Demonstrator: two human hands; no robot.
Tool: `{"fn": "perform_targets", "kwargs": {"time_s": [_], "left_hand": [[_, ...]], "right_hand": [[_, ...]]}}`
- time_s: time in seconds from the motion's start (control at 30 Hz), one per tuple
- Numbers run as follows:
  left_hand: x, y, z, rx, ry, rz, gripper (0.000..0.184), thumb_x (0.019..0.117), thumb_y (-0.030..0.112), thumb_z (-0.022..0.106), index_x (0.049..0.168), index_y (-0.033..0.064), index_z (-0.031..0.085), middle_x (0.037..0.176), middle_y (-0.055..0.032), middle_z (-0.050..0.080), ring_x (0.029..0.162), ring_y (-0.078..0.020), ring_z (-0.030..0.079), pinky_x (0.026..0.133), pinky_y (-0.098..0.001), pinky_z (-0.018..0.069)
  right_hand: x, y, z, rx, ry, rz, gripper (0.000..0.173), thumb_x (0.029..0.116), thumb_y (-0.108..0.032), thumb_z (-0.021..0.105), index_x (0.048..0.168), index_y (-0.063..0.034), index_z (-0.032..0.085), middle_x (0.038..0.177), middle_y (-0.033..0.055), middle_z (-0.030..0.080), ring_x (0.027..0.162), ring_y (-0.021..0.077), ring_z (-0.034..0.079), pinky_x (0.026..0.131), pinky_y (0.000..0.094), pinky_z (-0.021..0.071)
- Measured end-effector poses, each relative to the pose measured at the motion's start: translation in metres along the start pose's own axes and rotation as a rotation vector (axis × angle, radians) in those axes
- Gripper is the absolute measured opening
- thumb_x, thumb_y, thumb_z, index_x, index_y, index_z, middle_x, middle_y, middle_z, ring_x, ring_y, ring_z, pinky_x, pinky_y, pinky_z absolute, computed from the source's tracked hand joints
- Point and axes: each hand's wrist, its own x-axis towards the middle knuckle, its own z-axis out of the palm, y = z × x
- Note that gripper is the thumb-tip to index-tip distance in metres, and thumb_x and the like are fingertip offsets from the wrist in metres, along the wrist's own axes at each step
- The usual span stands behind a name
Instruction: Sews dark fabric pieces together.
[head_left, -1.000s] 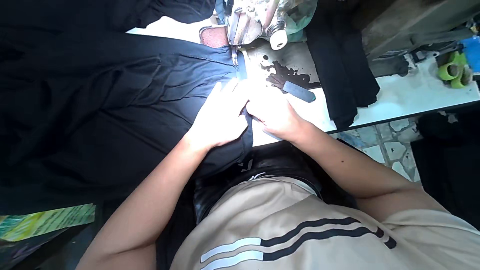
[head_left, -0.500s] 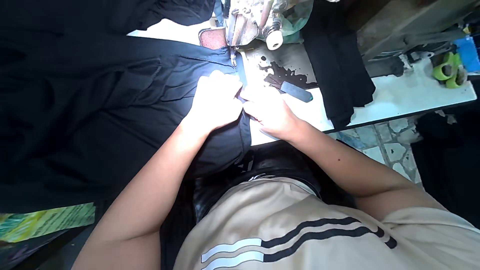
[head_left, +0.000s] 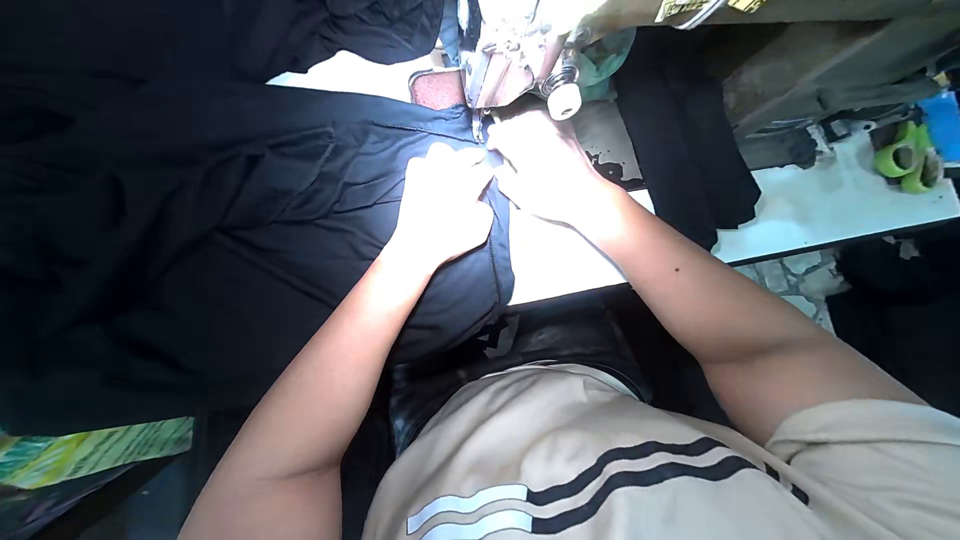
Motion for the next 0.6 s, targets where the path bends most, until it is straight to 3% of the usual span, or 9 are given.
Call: {"fn": "perform_targets", "kwargs": {"time_s": [0.1,0.37,0.6], "left_hand": [[0.0036,0.0001,-0.0004,0.012,-0.005,-0.022,0.046,0.0862,0.022,0.047,0.121,0.0082,0.074,0.134,-0.0138,0.067,0.12,-0.0401,0.059,0.086,-0.0587,0.0427],[0.0029,0.0003,0.0045,0.023,0.042,-0.052,0.045,0.0867,0.021,0.049,0.122,0.0087,0.073,0.135,-0.0188,0.064,0.123,-0.0419,0.057,0.087,-0.058,0.0436],[0.0042,0.001,0.0045,0.034,0.027,-0.079,0.045,0.0863,0.021,0.051,0.123,0.009,0.073,0.138,-0.0192,0.063,0.124,-0.0414,0.057,0.089,-0.0583,0.043]], "right_hand": [[0.0051,0.0046,0.0003,0.032,-0.012,0.019,0.042,0.0988,-0.022,0.049,0.136,-0.0094,0.065,0.14,0.0132,0.063,0.135,0.034,0.052,0.116,0.0509,0.0345],[0.0078,0.0053,-0.0022,0.11,-0.023,0.031,0.044,0.1003,-0.021,0.047,0.138,-0.0097,0.065,0.145,0.0125,0.06,0.14,0.0336,0.048,0.119,0.0508,0.0299],[0.0088,0.007,0.0001,0.116,0.002,0.02,0.043,0.101,-0.023,0.048,0.138,-0.0094,0.066,0.143,0.0135,0.062,0.138,0.0339,0.05,0.118,0.0512,0.0318]]}}
